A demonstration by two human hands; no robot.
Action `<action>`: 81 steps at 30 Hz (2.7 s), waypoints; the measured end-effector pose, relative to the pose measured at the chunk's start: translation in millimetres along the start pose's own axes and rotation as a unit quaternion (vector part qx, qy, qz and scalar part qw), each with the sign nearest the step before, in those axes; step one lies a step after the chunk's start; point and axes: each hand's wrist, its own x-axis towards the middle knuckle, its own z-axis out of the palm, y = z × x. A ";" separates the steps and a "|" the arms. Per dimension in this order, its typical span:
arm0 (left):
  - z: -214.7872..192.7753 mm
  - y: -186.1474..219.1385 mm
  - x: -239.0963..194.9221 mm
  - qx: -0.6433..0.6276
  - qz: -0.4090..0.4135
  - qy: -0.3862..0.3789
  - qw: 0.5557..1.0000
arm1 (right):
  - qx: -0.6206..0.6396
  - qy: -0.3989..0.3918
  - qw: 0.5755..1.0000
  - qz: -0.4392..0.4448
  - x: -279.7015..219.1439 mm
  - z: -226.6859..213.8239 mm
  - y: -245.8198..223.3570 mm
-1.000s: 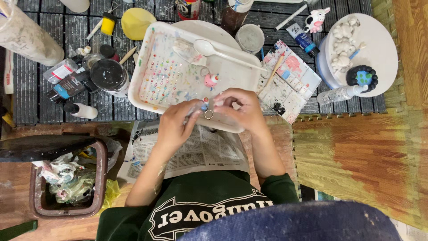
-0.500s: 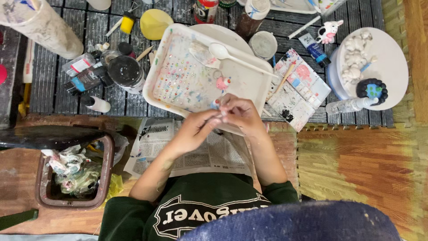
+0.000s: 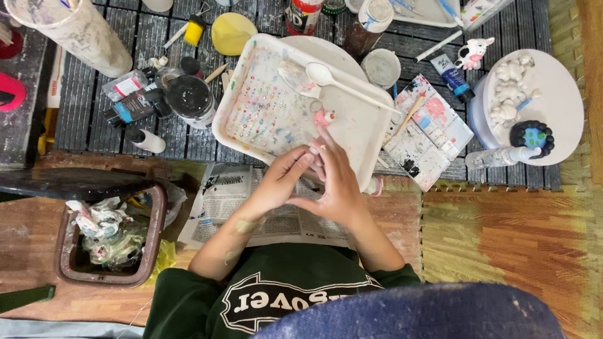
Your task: The person paints small figurines placed in a white tray using a plastic spoon and paintbrushes. They apply white paint to a figurine with a spoon, then use a blue brush to paint details on a blue figurine and a pink figurine. The person switches to a red brush to add details to the figurines.
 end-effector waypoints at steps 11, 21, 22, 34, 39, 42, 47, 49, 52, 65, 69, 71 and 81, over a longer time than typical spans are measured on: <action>10.4 13.8 -1.4 0.037 -0.020 0.038 0.998 | -0.055 0.041 0.997 -0.026 0.9 9.2 15.4; 33.9 8.2 -1.1 0.037 0.035 0.124 0.991 | 0.021 0.078 0.997 -0.010 -2.0 16.2 21.4; 33.6 9.7 -0.2 0.035 0.035 0.108 0.993 | 0.014 0.079 0.997 -0.020 -1.4 14.9 22.5; 20.8 17.2 9.3 -0.020 0.002 0.089 0.996 | 0.031 0.023 0.997 -0.062 7.9 13.8 31.6; 12.4 15.9 8.8 -0.034 0.019 0.080 0.996 | 0.018 0.036 0.998 -0.055 6.0 17.7 37.0; 10.5 12.9 9.0 -0.043 0.013 0.077 0.996 | 0.027 0.043 0.995 -0.089 7.8 18.4 41.0; 9.0 2.5 11.5 -0.057 0.035 0.051 0.996 | 0.012 0.069 0.994 -0.084 9.2 16.4 44.2; 12.5 -1.2 12.2 -0.082 0.027 0.059 0.995 | 0.011 0.061 0.995 -0.080 9.7 12.6 42.8; 16.9 -2.4 15.9 -0.101 0.037 0.074 0.991 | 0.015 0.036 0.996 -0.078 16.4 5.5 39.4; -86.9 92.1 66.1 0.481 0.091 0.244 0.837 | 0.073 -0.151 0.981 0.097 179.7 -21.0 141.5; -96.2 92.9 93.6 0.540 0.116 0.284 0.784 | -0.178 -0.011 0.983 -0.031 263.5 19.0 204.5; -103.3 90.6 99.1 0.559 0.103 0.280 0.774 | -0.215 -0.004 0.975 -0.059 294.6 45.3 229.8; -113.2 90.1 83.1 0.517 0.040 0.330 0.789 | 0.143 -0.092 0.982 0.078 358.1 116.2 265.4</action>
